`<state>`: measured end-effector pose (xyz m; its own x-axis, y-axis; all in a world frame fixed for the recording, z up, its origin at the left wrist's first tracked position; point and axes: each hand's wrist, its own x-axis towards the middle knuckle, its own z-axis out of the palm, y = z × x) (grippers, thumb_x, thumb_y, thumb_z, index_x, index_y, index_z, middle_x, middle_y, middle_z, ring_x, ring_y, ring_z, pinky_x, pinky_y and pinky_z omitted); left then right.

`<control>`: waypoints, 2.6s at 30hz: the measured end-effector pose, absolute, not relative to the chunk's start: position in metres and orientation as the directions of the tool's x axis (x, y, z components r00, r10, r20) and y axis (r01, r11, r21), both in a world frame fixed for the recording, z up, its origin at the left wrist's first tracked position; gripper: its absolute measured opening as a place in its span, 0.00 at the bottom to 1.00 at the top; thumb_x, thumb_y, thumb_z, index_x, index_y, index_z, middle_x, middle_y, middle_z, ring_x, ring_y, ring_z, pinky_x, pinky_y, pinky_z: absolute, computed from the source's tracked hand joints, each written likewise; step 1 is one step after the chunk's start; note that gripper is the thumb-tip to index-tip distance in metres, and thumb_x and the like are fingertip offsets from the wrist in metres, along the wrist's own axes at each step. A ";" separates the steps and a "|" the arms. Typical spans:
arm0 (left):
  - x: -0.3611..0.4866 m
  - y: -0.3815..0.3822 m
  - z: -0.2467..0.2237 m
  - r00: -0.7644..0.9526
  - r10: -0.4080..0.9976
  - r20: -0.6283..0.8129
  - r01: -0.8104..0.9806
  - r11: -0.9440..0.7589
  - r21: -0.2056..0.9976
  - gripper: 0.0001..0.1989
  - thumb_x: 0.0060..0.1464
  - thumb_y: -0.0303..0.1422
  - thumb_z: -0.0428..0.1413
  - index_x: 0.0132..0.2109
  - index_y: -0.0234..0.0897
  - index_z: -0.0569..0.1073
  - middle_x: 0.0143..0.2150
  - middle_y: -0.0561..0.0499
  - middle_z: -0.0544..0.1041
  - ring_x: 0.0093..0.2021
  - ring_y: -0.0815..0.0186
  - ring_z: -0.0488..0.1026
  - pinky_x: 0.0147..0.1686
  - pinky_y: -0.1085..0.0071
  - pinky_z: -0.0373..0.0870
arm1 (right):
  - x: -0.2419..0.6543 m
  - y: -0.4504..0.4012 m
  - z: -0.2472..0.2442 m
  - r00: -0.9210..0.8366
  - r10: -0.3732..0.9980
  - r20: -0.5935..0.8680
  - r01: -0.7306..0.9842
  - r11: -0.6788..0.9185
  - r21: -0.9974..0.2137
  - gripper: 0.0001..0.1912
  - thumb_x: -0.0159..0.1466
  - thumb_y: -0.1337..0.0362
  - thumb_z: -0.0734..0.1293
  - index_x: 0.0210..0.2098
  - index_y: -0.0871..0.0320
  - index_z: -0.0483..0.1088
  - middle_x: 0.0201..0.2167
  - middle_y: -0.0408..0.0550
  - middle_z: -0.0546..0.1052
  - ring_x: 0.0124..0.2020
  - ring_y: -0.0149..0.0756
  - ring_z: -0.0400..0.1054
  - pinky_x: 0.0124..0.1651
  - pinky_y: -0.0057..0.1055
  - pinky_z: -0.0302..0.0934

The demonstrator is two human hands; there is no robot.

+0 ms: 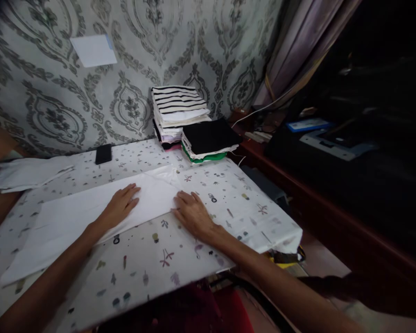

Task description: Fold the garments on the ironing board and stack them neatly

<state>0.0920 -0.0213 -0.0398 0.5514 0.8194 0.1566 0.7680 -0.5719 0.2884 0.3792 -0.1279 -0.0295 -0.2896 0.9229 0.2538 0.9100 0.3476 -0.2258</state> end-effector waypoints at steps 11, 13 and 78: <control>0.227 0.002 0.003 0.554 0.811 0.188 0.764 -0.585 0.273 0.10 0.64 0.36 0.51 0.46 0.37 0.74 0.49 0.43 0.77 0.52 0.54 0.71 0.53 0.58 0.68 | 0.395 0.008 -0.019 -0.004 0.983 0.183 0.940 0.066 -0.335 0.20 0.69 0.73 0.57 0.54 0.62 0.75 0.49 0.57 0.77 0.53 0.41 0.68 0.58 0.33 0.59; 0.248 0.002 0.002 0.523 0.843 0.131 0.827 -0.538 0.165 0.13 0.63 0.36 0.52 0.48 0.33 0.74 0.51 0.38 0.76 0.54 0.50 0.70 0.51 0.56 0.68 | 0.396 0.014 -0.023 -0.030 0.984 0.177 0.947 0.084 -0.309 0.20 0.69 0.72 0.58 0.54 0.60 0.76 0.48 0.56 0.77 0.51 0.42 0.68 0.58 0.34 0.58; -0.138 -0.099 0.002 0.026 0.991 0.132 0.977 -0.053 0.209 0.15 0.61 0.40 0.46 0.44 0.38 0.73 0.40 0.45 0.76 0.42 0.56 0.71 0.44 0.62 0.66 | 0.267 -0.050 -0.053 -0.679 0.694 0.240 0.661 0.720 -0.212 0.25 0.74 0.53 0.53 0.67 0.49 0.59 0.71 0.47 0.58 0.73 0.44 0.48 0.71 0.53 0.48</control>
<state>-0.1383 -0.0990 0.0021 0.0259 0.9909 0.1319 0.9765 -0.0533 0.2086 0.2669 -0.0496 -0.0527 -0.6786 0.6942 0.2401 0.6613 0.7197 -0.2117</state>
